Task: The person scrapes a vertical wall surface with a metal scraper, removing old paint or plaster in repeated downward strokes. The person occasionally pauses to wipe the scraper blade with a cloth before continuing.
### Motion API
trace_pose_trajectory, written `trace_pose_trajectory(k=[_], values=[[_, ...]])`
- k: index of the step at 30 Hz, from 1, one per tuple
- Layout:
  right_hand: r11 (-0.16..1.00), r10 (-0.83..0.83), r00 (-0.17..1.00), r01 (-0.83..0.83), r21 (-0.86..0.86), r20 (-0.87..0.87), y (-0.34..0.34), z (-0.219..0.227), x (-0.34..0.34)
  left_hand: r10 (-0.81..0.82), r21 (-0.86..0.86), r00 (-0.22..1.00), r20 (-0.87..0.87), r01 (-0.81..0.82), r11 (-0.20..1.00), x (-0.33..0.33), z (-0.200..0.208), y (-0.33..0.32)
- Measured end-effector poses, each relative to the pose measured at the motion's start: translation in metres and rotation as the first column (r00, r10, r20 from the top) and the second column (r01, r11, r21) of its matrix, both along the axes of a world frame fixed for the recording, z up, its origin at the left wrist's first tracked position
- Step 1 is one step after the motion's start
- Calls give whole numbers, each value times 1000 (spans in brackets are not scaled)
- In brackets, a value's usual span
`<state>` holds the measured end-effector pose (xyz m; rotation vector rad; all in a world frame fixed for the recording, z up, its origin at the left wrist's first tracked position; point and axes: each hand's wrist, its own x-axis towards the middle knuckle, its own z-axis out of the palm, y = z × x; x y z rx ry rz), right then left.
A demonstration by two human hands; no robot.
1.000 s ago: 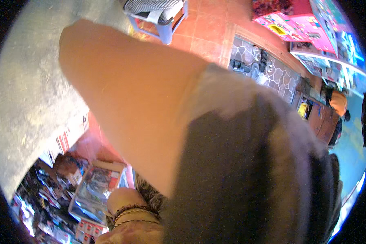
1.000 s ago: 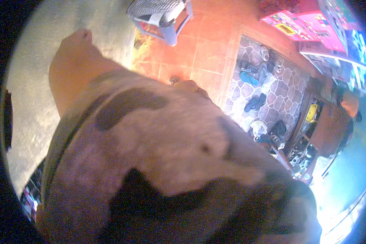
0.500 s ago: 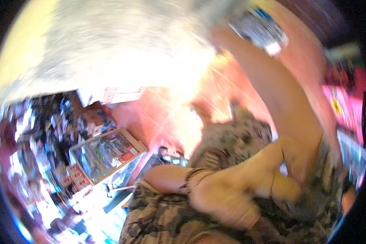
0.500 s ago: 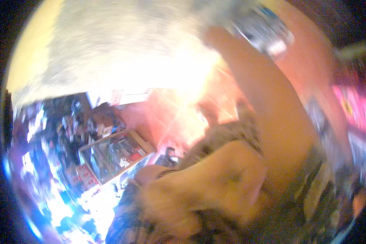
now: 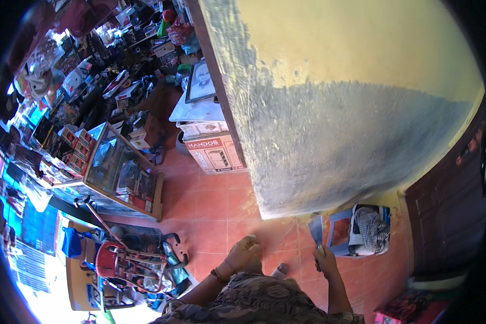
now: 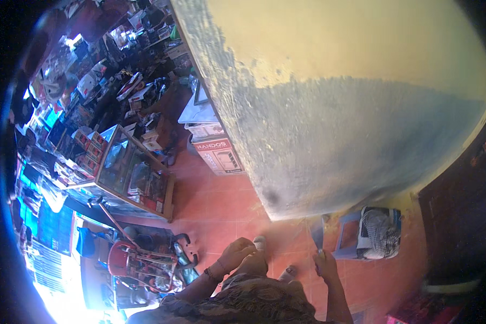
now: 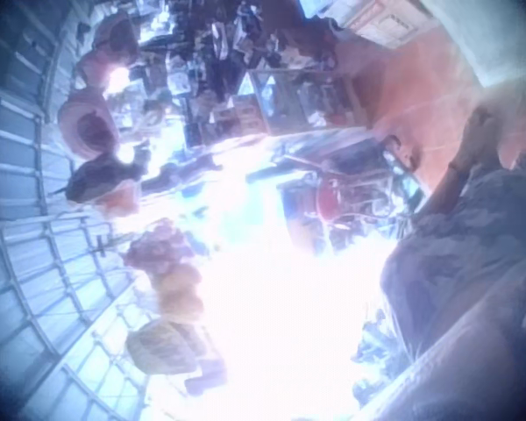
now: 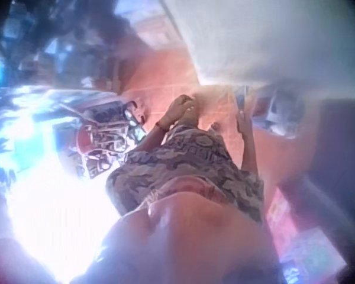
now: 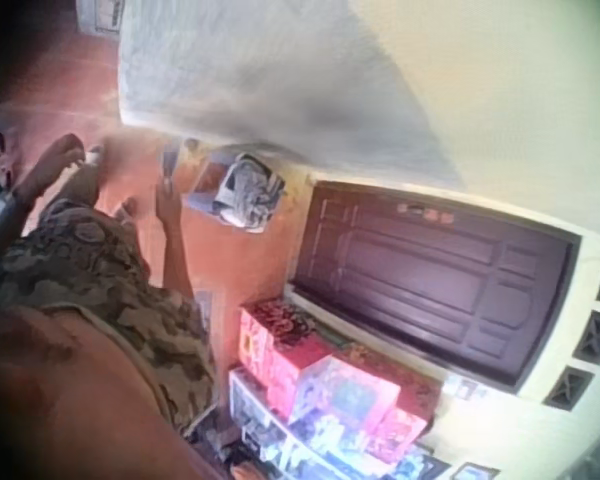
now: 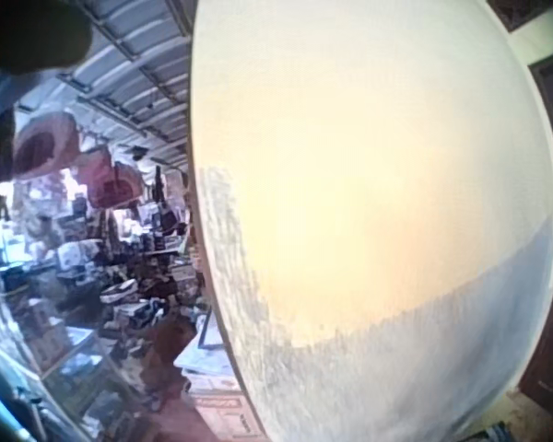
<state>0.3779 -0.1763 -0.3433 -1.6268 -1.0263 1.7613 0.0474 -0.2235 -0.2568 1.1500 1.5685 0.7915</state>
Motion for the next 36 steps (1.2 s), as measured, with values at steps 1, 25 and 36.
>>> trace_pose_trajectory(k=[1, 25, 36], values=[[991, 48, 998, -45, 125, -26, 21, 34, -11, 19, 6, 999, 41, -20, 1000, 3, 10, 11], [750, 295, 820, 119, 651, -491, 129, 230, -180, 702, 727, 355, -617, 599, 336, -65, 239, 238], [746, 453, 663, 85, 661, -596, 161, 237, -192, 792, 786, 307, -527, 531, 317, -75, 250, 238]])
